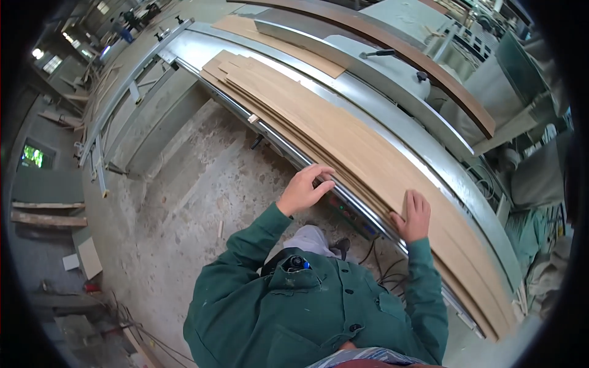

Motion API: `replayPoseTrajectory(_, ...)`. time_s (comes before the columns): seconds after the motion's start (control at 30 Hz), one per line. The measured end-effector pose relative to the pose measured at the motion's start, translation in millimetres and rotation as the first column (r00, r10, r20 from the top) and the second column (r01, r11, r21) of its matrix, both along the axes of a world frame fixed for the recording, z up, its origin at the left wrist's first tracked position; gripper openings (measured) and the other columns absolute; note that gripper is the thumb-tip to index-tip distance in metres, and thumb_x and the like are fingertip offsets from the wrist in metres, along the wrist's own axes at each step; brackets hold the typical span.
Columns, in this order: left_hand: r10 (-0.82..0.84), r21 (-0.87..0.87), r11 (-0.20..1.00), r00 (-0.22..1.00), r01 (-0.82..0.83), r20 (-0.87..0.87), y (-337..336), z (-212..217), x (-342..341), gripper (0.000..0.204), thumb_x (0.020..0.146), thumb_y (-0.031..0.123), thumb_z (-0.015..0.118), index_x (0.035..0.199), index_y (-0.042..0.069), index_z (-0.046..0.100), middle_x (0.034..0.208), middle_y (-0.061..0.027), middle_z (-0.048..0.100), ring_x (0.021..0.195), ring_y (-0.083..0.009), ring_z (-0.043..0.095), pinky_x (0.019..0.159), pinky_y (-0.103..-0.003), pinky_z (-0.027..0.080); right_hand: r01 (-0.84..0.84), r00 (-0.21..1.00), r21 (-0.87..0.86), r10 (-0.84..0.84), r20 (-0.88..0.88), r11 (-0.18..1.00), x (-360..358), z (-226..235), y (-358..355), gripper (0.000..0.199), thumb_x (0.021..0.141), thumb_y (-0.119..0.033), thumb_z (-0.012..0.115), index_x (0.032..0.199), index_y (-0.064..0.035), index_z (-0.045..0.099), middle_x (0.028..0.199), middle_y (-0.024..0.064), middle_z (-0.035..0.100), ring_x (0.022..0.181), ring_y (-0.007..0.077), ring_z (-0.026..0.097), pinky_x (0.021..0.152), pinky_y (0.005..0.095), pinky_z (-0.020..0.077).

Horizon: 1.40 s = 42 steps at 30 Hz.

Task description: Arrange and move wooden planks on a sliding table saw in a manufacturing workshop.

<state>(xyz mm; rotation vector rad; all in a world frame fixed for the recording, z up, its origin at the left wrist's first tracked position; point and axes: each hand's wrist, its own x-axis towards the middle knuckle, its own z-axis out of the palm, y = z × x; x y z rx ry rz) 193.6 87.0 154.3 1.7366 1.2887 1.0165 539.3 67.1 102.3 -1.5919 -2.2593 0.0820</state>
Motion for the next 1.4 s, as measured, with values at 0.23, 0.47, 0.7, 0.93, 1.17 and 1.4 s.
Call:
replayPoseTrajectory(0.23,-0.003,0.248,0.944,0.755,0.218,-0.655,93,-23,-29,0.076,0.066,0.029,0.082,0.133,0.018,0.048,0.143,-0.0113,0.039,0.132,-0.0372,0.033,0.112,-0.058,0.021,-0.023,1.000,-0.045,0.022,-0.009,0.999,4,21,4,0.081,0.058,-0.021,0.083,0.130,-0.0017,0.051,0.125,0.0174,0.053,0.108,0.0366,0.050,0.093,0.0460,0.0406)
replayPoseTrajectory(0.47,-0.144,0.164,0.903,0.639,0.398,-0.756,155,-14,-55,0.086,0.059,0.035,0.085,0.136,0.024,0.047,0.132,-0.0044,0.048,0.124,-0.0292,0.041,0.109,-0.056,0.027,-0.042,0.995,-0.260,0.018,-0.096,0.965,19,48,13,0.073,0.052,-0.013,0.079,0.122,-0.0025,0.060,0.113,0.0156,0.058,0.100,0.0341,0.054,0.087,0.0427,0.0466)
replayPoseTrajectory(0.7,-0.274,0.113,0.811,0.544,0.573,-0.793,185,-3,-51,0.048,0.073,0.032,0.075,0.117,0.019,0.059,0.111,0.0002,0.062,0.101,-0.0213,0.059,0.090,-0.037,0.047,-0.174,0.975,-0.322,0.116,-0.190,0.931,38,74,38,0.055,0.060,-0.005,0.067,0.114,-0.0028,0.063,0.103,0.0170,0.063,0.093,0.0355,0.060,0.081,0.0414,0.0511)
replayPoseTrajectory(0.93,-0.276,0.097,0.845,0.582,0.527,-0.765,212,10,-35,0.031,0.077,0.044,0.069,0.088,0.015,0.063,0.082,-0.0001,0.062,0.087,-0.0210,0.062,0.078,-0.037,0.047,0.189,0.982,-0.375,-0.173,0.076,0.908,147,61,-14,0.036,0.068,-0.010,0.072,0.102,-0.0089,0.064,0.098,0.0123,0.067,0.090,0.0318,0.063,0.079,0.0406,0.0514)
replayPoseTrajectory(1.17,0.001,0.203,0.969,0.813,0.145,-0.583,233,7,-31,0.036,0.089,0.043,0.059,0.071,0.012,0.066,0.082,-0.0011,0.064,0.095,-0.0205,0.058,0.114,-0.059,0.012,0.389,0.921,-0.299,-0.367,0.130,0.871,224,61,-41,0.029,0.065,-0.016,0.079,0.092,-0.0119,0.066,0.069,0.0098,0.057,0.065,0.0303,0.058,0.057,0.0403,0.0448)
replayPoseTrajectory(1.4,0.692,0.406,0.709,0.681,-0.577,-0.240,310,-68,4,0.059,0.085,0.039,0.063,0.132,0.006,0.048,0.150,-0.0275,0.018,0.137,-0.0406,0.022,0.114,-0.054,0.013,0.467,0.884,-0.220,-0.442,0.153,0.857,303,73,5,0.021,0.072,-0.014,0.075,0.089,-0.0102,0.065,0.078,0.0123,0.062,0.073,0.0323,0.061,0.063,0.0400,0.0473)
